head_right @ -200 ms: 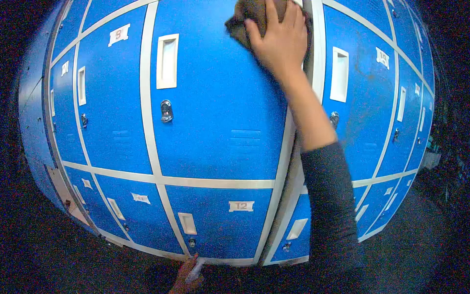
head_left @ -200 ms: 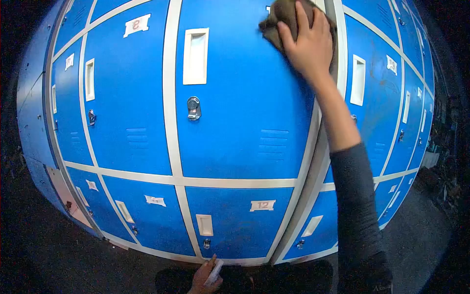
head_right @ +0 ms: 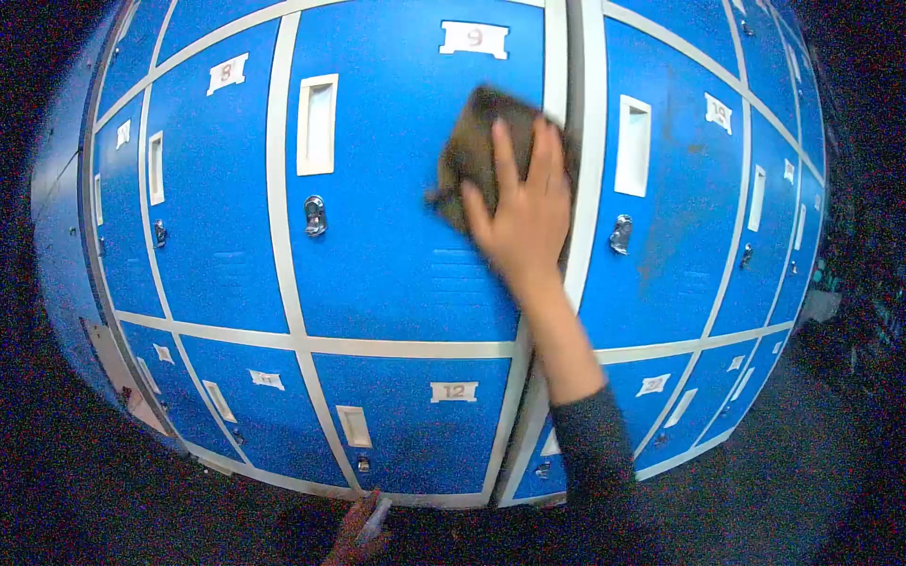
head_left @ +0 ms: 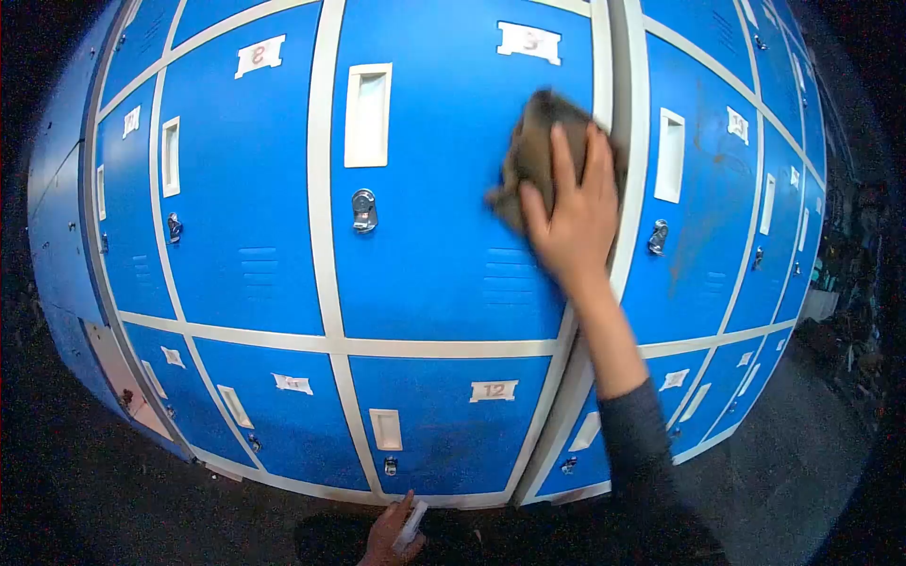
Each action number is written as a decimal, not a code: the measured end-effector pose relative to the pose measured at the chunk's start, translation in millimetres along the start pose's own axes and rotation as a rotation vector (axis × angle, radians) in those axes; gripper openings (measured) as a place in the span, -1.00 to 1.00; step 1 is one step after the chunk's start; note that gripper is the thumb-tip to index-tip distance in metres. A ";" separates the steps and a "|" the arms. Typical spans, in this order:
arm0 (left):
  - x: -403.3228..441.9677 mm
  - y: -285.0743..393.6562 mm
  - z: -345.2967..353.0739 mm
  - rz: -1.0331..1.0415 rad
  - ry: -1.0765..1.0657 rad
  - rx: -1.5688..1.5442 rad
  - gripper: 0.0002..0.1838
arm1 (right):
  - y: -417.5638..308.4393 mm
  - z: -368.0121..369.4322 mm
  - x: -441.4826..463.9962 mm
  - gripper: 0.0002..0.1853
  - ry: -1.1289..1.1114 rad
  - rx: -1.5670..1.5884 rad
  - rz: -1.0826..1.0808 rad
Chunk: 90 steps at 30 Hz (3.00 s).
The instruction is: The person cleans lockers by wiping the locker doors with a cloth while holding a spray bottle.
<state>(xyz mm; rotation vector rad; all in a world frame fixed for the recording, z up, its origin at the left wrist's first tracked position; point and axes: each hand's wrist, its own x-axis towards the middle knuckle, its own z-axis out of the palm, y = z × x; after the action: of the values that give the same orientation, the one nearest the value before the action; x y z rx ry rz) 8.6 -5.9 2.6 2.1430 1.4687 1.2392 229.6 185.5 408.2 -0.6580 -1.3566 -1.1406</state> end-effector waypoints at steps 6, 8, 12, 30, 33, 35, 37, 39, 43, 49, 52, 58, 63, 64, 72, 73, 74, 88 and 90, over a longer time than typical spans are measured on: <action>6.3 8.0 -2.9 0.044 -0.052 0.138 -0.21 | -43.8 -46.2 -134.1 -0.24 -0.284 0.068 0.159; 3.6 -11.7 8.5 0.126 -0.041 0.239 -0.16 | -48.8 -55.8 -165.5 -0.25 -0.346 0.097 0.163; -4.8 -21.3 7.2 0.070 -0.044 0.233 -0.25 | -45.5 -50.9 -138.2 -0.26 -0.335 0.113 0.178; 7.0 2.8 -4.8 0.056 0.056 0.008 -0.36 | 48.1 57.5 153.5 -0.43 0.250 -0.142 -0.129; 3.1 8.2 -7.7 0.069 0.109 -0.027 -0.34 | 33.5 49.2 116.0 -0.39 0.217 -0.109 -0.082; 4.0 3.7 -7.5 0.149 0.080 0.156 -0.34 | 20.0 31.6 80.3 -0.37 0.142 -0.069 -0.085; 3.4 -1.8 -2.4 0.149 0.037 0.090 -0.36 | 3.9 11.2 39.1 -0.32 0.034 -0.049 -0.080; 0.6 -4.2 -3.6 0.154 0.030 0.091 -0.38 | -11.2 -11.0 -8.0 -0.26 -0.173 0.000 -0.127; -4.7 -1.2 -1.8 0.184 0.101 0.182 -0.39 | -31.0 -43.2 -116.9 -0.18 -0.594 0.138 -0.372; -15.0 -24.3 20.0 -0.061 0.099 -0.275 -0.41 | -36.5 -45.5 -124.9 -0.21 -0.691 0.202 -0.643; -14.5 -29.9 17.4 0.052 0.083 -0.087 -0.42 | -41.1 -24.0 -65.8 -0.22 -0.541 0.157 -0.507; -10.2 -18.5 3.5 0.260 0.139 0.134 -0.38 | -79.1 45.9 83.8 -0.39 -0.011 0.025 -0.296; -9.0 -9.6 -8.5 0.227 0.154 0.044 -0.39 | -126.2 106.0 178.1 -0.49 0.111 -0.064 -0.361; -7.2 -10.6 -9.5 0.288 0.202 0.067 -0.40 | -132.4 109.8 187.7 -0.50 0.175 -0.084 -0.375; -9.5 -21.1 -6.0 0.164 0.059 0.067 -0.38 | -130.4 93.2 196.1 -0.50 0.129 -0.019 -0.402; -9.6 -25.1 -0.8 0.188 0.096 0.085 -0.36 | -126.9 89.7 195.2 -0.50 0.117 -0.012 -0.386; -10.2 -27.8 4.1 0.211 0.136 0.102 -0.34 | -124.0 85.2 193.9 -0.51 0.108 -0.004 -0.373; -9.9 -12.6 2.2 0.170 0.090 0.157 -0.35 | 21.3 45.7 159.6 -0.57 0.150 -0.300 -0.139; -9.5 -14.6 4.2 0.164 0.070 0.157 -0.36 | 48.3 35.6 153.5 -0.55 0.115 -0.286 -0.097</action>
<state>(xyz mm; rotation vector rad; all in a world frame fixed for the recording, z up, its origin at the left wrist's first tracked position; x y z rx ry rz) 1.4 -6.4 -13.8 2.3875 1.4887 1.3045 234.9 197.5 572.5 -0.7242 -1.1484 -1.4453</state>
